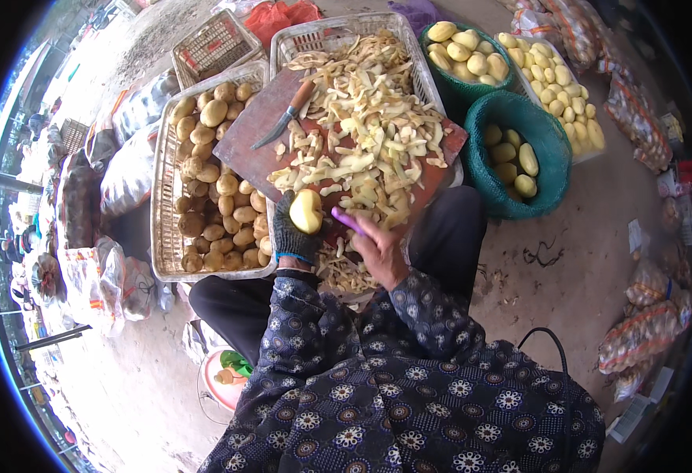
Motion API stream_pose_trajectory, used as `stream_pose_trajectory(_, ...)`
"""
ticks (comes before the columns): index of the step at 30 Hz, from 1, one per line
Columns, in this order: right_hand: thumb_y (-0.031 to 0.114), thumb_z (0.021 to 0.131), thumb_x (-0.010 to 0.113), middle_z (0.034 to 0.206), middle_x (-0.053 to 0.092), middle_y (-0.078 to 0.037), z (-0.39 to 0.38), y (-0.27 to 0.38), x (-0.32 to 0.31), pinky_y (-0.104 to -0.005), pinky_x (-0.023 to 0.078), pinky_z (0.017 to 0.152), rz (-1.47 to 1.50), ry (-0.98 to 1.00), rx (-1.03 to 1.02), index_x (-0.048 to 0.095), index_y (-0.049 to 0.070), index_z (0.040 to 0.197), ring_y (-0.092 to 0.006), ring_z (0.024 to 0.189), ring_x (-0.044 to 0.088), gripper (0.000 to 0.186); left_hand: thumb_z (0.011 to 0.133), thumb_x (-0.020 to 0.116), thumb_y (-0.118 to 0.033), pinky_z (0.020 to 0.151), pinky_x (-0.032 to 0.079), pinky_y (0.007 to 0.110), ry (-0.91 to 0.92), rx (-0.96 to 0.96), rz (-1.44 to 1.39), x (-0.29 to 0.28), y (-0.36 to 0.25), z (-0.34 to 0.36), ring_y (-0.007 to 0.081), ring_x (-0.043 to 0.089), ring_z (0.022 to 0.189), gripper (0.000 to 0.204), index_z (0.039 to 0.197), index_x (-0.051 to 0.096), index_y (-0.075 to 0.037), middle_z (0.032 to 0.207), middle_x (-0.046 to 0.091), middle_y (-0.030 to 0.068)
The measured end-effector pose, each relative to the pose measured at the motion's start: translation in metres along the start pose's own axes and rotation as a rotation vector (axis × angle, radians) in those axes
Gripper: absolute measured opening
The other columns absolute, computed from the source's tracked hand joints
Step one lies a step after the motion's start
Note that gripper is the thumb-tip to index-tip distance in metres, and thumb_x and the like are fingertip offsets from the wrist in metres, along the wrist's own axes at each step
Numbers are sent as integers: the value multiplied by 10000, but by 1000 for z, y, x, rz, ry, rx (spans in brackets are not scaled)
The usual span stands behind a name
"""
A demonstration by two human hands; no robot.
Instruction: The person peels potatoes one at a time using a small knife, holding each potato in the left hand and removing the skin in strips. The peeled potatoes are placed into a green basket, while the peels accumulate on a wooden board.
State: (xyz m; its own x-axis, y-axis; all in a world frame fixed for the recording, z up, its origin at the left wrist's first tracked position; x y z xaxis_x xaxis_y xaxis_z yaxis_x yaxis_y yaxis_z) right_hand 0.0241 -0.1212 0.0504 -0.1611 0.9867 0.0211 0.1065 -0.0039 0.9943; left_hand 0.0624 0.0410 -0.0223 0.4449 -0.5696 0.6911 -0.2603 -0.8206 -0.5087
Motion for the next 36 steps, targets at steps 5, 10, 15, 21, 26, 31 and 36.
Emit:
stream_pose_trajectory(5, 130, 819, 533, 967, 646, -196, 49, 4, 8, -292, 485, 752, -322, -153, -229, 559, -3, 1165, -216, 872, 642, 372, 809, 601, -272, 753, 504, 361, -70, 78, -38, -4, 3, 5, 248, 612, 794, 294, 1003, 587, -51, 886, 621, 112)
stream_pose_trajectory(10, 143, 828, 523, 930, 623, -249, 40, -5, 24, -316, 487, 756, -322, -124, -67, 540, -33, 1167, -279, 856, 646, 382, 822, 587, -286, 766, 500, 364, -131, 168, -61, -12, 8, 8, 245, 609, 813, 302, 1016, 580, -54, 903, 620, 111)
stream_pose_trajectory(15, 121, 830, 523, 869, 617, -257, 0, 2, 20, -309, 482, 729, -282, -258, -203, 520, -42, 1188, -235, 806, 641, 393, 835, 573, -301, 778, 495, 367, -150, 189, -61, -13, 15, 10, 243, 607, 831, 311, 1029, 572, -57, 919, 618, 109)
stream_pose_trajectory(21, 112, 829, 521, 910, 636, -240, -12, -8, 21, -311, 494, 631, -158, 202, -108, 550, -42, 1154, -268, 729, 649, 362, 850, 556, -318, 793, 490, 371, -109, 133, -52, -3, 6, 10, 239, 603, 853, 322, 1044, 562, -61, 939, 616, 107)
stream_pose_trajectory(26, 97, 838, 501, 1043, 645, -173, -15, 2, -15, -266, 493, 672, -65, 149, -21, 510, -74, 1186, -208, 757, 642, 388, 863, 543, -333, 805, 485, 375, -59, 123, -43, -1, -2, 2, 237, 601, 872, 332, 1057, 555, -64, 955, 615, 105)
stream_pose_trajectory(31, 107, 832, 511, 882, 658, -136, 32, 13, -5, -299, 460, 590, -206, -149, -366, 514, -13, 1224, -115, 623, 555, 410, 876, 529, -347, 818, 481, 378, -49, 136, -66, 8, 6, -6, 234, 598, 890, 341, 1070, 547, -67, 972, 613, 103)
stream_pose_trajectory(36, 152, 809, 528, 936, 610, -253, 48, 2, 29, -384, 504, 737, -299, -142, -247, 563, -5, 1147, -360, 838, 626, 375, 889, 515, -362, 830, 476, 381, 14, 184, -39, 32, 3, -26, 232, 595, 909, 351, 1083, 539, -70, 988, 612, 101)
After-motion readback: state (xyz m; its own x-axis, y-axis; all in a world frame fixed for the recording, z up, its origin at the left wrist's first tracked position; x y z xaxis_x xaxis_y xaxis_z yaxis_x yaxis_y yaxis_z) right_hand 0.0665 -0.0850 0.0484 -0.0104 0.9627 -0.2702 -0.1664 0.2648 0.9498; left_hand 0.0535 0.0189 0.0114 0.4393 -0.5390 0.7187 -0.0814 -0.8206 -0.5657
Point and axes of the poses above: each hand's wrist, its own z-axis towards the middle knuckle, its own x-axis out of the palm, y = z × x, the point moved 10 cm from there along z, towards the middle knuckle
